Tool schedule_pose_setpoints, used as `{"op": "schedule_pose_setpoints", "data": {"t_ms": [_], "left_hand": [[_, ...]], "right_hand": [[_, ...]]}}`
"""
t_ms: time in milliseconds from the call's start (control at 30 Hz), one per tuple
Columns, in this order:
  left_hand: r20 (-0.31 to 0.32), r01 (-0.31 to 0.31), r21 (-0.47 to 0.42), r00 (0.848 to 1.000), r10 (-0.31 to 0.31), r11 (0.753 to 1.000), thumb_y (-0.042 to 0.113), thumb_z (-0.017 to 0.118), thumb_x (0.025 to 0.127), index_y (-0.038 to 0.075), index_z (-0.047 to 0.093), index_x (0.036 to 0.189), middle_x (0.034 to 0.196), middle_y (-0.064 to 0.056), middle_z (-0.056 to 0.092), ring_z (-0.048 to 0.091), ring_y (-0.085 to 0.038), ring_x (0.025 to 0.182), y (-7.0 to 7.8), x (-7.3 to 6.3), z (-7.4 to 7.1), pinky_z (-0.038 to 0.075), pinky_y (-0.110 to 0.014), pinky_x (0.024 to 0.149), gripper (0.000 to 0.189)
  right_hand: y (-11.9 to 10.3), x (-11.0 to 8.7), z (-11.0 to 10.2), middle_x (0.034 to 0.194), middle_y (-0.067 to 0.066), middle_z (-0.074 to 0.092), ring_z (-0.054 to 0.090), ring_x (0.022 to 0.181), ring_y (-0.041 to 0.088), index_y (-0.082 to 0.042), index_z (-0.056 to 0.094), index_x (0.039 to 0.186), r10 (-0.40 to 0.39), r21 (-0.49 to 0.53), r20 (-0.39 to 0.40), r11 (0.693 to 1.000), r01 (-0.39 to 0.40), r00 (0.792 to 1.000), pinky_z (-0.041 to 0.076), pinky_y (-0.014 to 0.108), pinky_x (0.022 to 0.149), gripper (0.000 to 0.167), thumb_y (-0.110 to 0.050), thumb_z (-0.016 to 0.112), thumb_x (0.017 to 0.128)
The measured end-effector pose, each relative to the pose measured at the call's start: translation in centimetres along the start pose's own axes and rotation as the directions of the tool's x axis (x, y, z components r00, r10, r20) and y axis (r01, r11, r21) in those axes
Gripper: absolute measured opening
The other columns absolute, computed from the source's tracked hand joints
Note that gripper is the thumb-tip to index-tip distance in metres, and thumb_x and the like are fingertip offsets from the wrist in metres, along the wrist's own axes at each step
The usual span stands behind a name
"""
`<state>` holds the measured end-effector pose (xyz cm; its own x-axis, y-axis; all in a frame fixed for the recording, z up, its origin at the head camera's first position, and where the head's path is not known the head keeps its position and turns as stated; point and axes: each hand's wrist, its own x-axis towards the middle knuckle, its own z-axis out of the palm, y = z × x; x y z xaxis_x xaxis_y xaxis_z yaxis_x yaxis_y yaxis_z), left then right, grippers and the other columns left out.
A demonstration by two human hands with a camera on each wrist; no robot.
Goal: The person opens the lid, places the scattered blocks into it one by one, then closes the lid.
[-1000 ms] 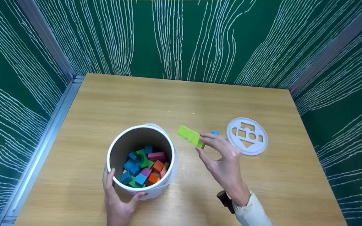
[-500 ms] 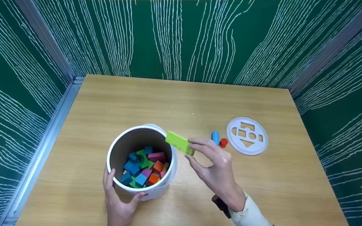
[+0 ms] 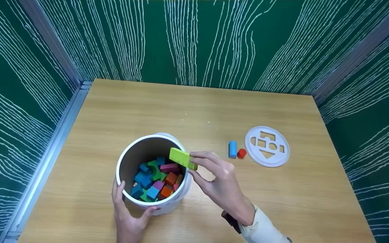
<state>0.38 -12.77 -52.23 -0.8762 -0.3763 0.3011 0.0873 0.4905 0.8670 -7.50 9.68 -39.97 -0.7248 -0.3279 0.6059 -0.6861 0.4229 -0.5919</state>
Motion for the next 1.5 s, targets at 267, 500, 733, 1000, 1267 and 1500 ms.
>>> {"op": "schedule_pose_setpoints", "data": {"t_ms": [267, 500, 733, 1000, 1267, 1500], "left_hand": [[-0.004, -0.015, 0.009, 1.000, 0.015, 1.000, 0.012, 0.085, 0.069, 0.012, 0.023, 0.146, 0.154, -0.012, 0.016, 0.023, -0.036, 0.135, -0.1, 0.0, 0.1, 0.033, -0.064, 0.099, 0.099], [-0.003, -0.045, -0.005, 0.999, 0.045, 0.999, 0.009, 0.085, 0.068, 0.013, 0.023, 0.147, 0.155, -0.012, 0.015, 0.022, -0.035, 0.135, -0.2, 0.0, -0.1, 0.033, -0.065, 0.098, 0.100], [-0.003, -0.041, -0.005, 0.999, 0.041, 0.999, 0.013, 0.084, 0.069, 0.013, 0.023, 0.147, 0.155, -0.012, 0.016, 0.022, -0.036, 0.136, -0.2, 0.0, 0.0, 0.032, -0.065, 0.099, 0.099], [-0.010, -0.045, 0.005, 0.999, 0.045, 0.999, 0.012, 0.085, 0.068, 0.015, 0.023, 0.147, 0.155, -0.011, 0.016, 0.023, -0.036, 0.136, -0.1, 0.0, 0.0, 0.032, -0.065, 0.099, 0.100], [-0.010, -0.046, 0.003, 0.999, 0.046, 0.999, 0.010, 0.085, 0.068, 0.015, 0.023, 0.147, 0.154, -0.013, 0.016, 0.022, -0.037, 0.135, -0.3, 0.0, 0.1, 0.031, -0.066, 0.099, 0.101], [-0.010, -0.028, -0.022, 1.000, 0.028, 0.999, 0.009, 0.084, 0.068, 0.017, 0.022, 0.148, 0.154, -0.012, 0.015, 0.021, -0.035, 0.135, -0.3, -0.1, 0.2, 0.031, -0.065, 0.101, 0.102]], "right_hand": [[0.1, 0.2, 0.6, 0.112, 0.000, 0.066, 0.063, 0.101, 0.011, -0.007, 0.072, 0.105, 0.027, -0.001, 0.047, 1.000, -0.027, 0.999, 0.052, 0.023, 0.084, 0.033, -0.003, 0.080, 0.073], [0.5, 0.4, 1.6, 0.109, 0.004, 0.067, 0.064, 0.099, 0.015, -0.004, 0.072, 0.099, -0.032, 0.019, 0.062, 0.999, 0.031, 0.998, 0.052, 0.023, 0.084, 0.025, -0.003, 0.078, 0.075], [0.5, 0.5, 2.4, 0.111, 0.004, 0.066, 0.062, 0.102, 0.014, -0.006, 0.072, 0.100, 0.004, 0.012, 0.117, 1.000, -0.006, 0.993, 0.051, 0.023, 0.086, 0.023, -0.007, 0.077, 0.077], [0.5, 0.5, 2.8, 0.114, 0.006, 0.064, 0.061, 0.105, 0.016, -0.005, 0.071, 0.101, 0.042, 0.017, 0.174, 0.999, -0.045, 0.984, 0.050, 0.024, 0.088, 0.022, -0.006, 0.075, 0.079], [0.8, 0.6, 3.5, 0.113, 0.007, 0.065, 0.062, 0.104, 0.020, -0.005, 0.071, 0.101, 0.092, -0.025, 0.247, 0.996, -0.088, 0.965, 0.051, 0.029, 0.088, 0.022, -0.005, 0.075, 0.079], [1.1, 0.6, 4.0, 0.111, 0.008, 0.065, 0.063, 0.103, 0.021, -0.005, 0.072, 0.099, 0.074, -0.032, 0.224, 0.997, -0.069, 0.972, 0.052, 0.030, 0.085, 0.022, -0.005, 0.076, 0.078]]}}
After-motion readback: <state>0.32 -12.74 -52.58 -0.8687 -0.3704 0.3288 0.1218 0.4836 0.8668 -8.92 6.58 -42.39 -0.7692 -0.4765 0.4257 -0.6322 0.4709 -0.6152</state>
